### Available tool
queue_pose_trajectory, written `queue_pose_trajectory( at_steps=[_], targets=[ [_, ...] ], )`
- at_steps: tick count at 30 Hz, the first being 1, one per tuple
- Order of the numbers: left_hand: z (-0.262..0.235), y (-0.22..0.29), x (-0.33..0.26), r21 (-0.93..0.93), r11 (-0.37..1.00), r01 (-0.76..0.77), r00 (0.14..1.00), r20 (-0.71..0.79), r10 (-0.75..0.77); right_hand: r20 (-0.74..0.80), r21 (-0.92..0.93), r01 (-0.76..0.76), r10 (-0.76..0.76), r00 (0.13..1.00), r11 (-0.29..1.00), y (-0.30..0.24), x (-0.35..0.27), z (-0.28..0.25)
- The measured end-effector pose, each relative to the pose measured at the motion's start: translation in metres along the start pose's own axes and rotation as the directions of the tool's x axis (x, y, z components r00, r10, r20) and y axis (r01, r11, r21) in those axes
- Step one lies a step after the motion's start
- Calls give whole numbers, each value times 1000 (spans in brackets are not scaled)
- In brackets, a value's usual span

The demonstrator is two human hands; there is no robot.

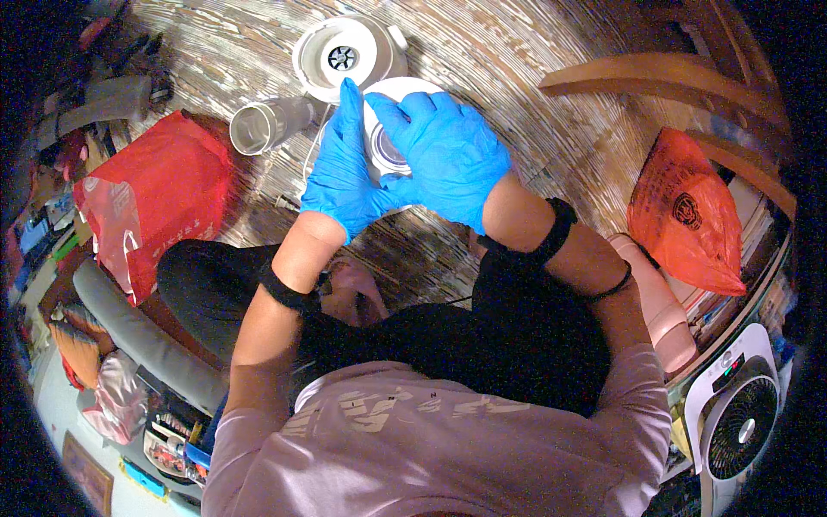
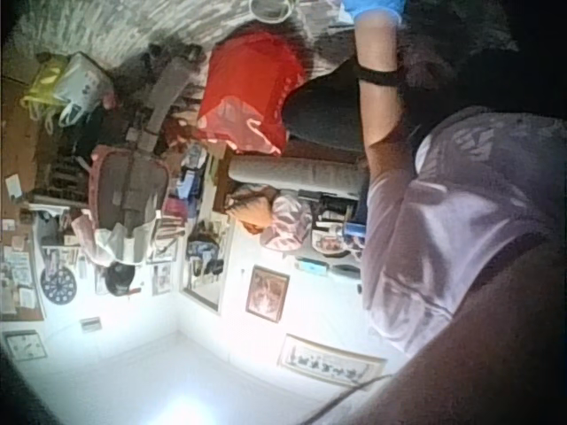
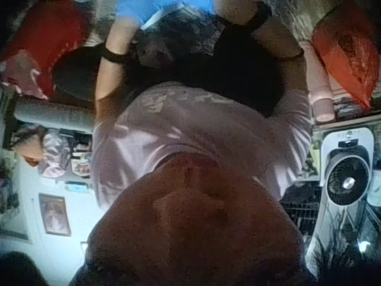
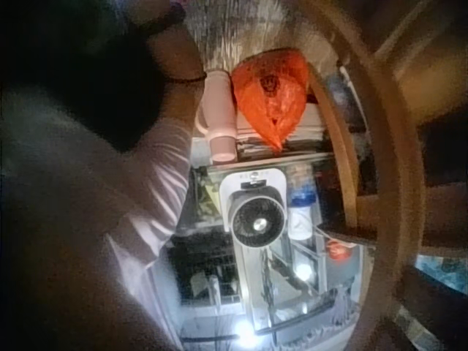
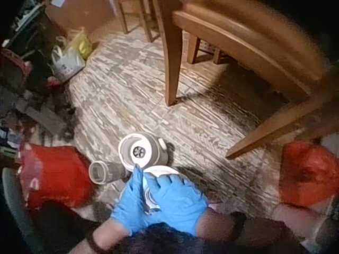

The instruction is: The person sits on the floor and assembles a blender by attaching the blade assembly to the jar, then screwing on the base and lid components. The person handles the jar, blade, base, and lid parts one at a time.

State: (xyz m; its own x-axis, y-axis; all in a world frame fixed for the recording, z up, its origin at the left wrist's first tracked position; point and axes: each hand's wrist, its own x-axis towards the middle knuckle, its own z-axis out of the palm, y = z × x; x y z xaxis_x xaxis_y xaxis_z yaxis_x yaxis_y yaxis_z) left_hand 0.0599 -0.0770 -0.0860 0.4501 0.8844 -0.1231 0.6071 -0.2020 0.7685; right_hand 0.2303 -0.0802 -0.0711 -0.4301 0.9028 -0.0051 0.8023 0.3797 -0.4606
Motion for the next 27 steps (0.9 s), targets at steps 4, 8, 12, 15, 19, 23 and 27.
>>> queue_pose_trajectory(
  at_steps=[4, 8, 12, 15, 19, 23, 27],
  targets=[
    [5, -6, 3, -82, 996, 18, 1000, -10, -19, 66, -21, 0, 1, 998, 1000, 1, 2, 5],
    [11, -11, -1, -46, 998, 53, 999, 9, -52, 113, 116, 118, -131, 985, 986, 16, 6, 6],
    [19, -24, -4, -13, 1000, -7, 999, -48, 6, -9, 179, 220, -222, 975, 959, 20, 12, 3],
    [21, -32, 1, 274, 959, -67, 993, 114, 37, -204, 436, 358, -297, 933, 825, 15, 7, -12],
    [14, -21, -2, 108, 993, -48, 994, -88, 57, -366, 637, 195, 71, 928, 745, 37, 10, -27],
    [6, 0, -2, 24, 999, 49, 998, -50, -47, -189, 843, -83, 437, 880, 531, 85, -17, -24],
    [6, 19, -1, 325, 946, 12, 1000, -2, -12, 300, 920, -385, 509, 807, 68, 109, -44, 8]
  ],
)
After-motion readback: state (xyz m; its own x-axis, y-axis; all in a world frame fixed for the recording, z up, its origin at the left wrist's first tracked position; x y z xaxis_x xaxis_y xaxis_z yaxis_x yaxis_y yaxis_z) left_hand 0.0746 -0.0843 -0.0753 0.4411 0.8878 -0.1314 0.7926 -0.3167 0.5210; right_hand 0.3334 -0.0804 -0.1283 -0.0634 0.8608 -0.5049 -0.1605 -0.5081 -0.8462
